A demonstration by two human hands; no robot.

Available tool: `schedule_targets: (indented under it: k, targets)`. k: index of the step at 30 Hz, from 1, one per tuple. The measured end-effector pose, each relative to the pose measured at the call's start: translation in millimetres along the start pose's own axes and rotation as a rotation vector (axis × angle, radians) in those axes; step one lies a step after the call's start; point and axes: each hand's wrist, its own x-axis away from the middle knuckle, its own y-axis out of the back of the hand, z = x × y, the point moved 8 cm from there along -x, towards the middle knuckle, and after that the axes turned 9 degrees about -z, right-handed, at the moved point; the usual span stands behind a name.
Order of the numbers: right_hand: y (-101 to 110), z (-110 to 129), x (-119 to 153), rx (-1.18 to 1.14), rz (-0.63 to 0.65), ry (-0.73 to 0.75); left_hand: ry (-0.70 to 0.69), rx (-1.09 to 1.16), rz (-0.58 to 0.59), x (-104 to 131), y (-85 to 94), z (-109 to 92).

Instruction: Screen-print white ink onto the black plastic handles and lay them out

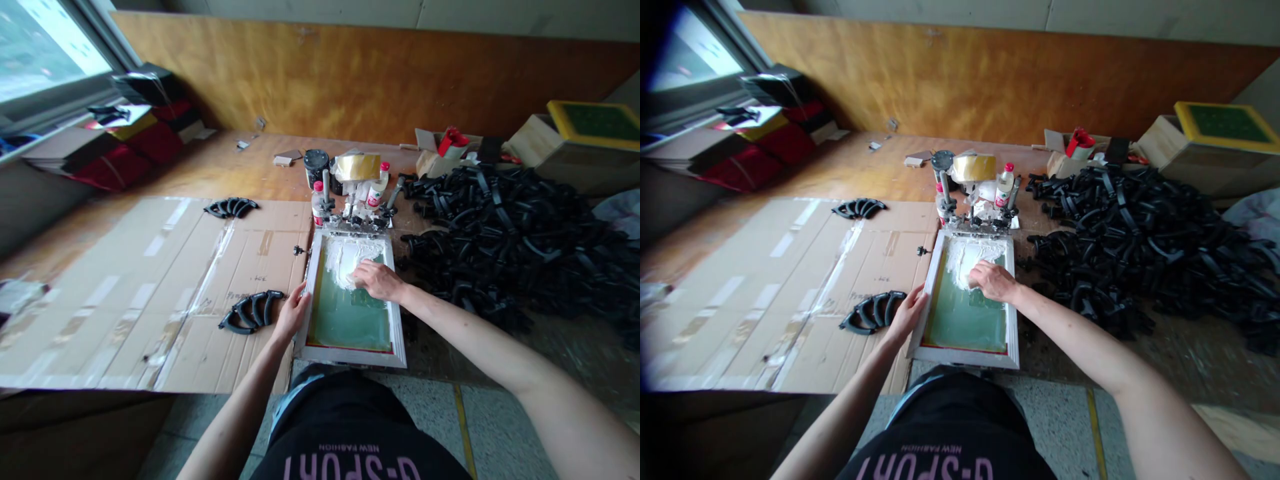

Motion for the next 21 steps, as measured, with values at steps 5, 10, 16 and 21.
schedule_targets:
  k: [5, 10, 16, 21]
  targets:
    - [11, -8, -2, -0.027, -0.092, -0.08, 0.03, 0.014, -0.009, 2, 1.4, -2]
    - [0, 10, 7, -0.014, -0.142, -0.012, 0.048, 0.099, 0.029, 7, 0.4, -9]
    - [26, -36, -32, -0.014, -0.188, -0.29, 0.114, 0.158, 0.042, 17, 6.4, -33]
    - [72, -102, -41, 0.112, -0.324, -0.543, 0.072, 0.28, 0.054, 26, 21.5, -87]
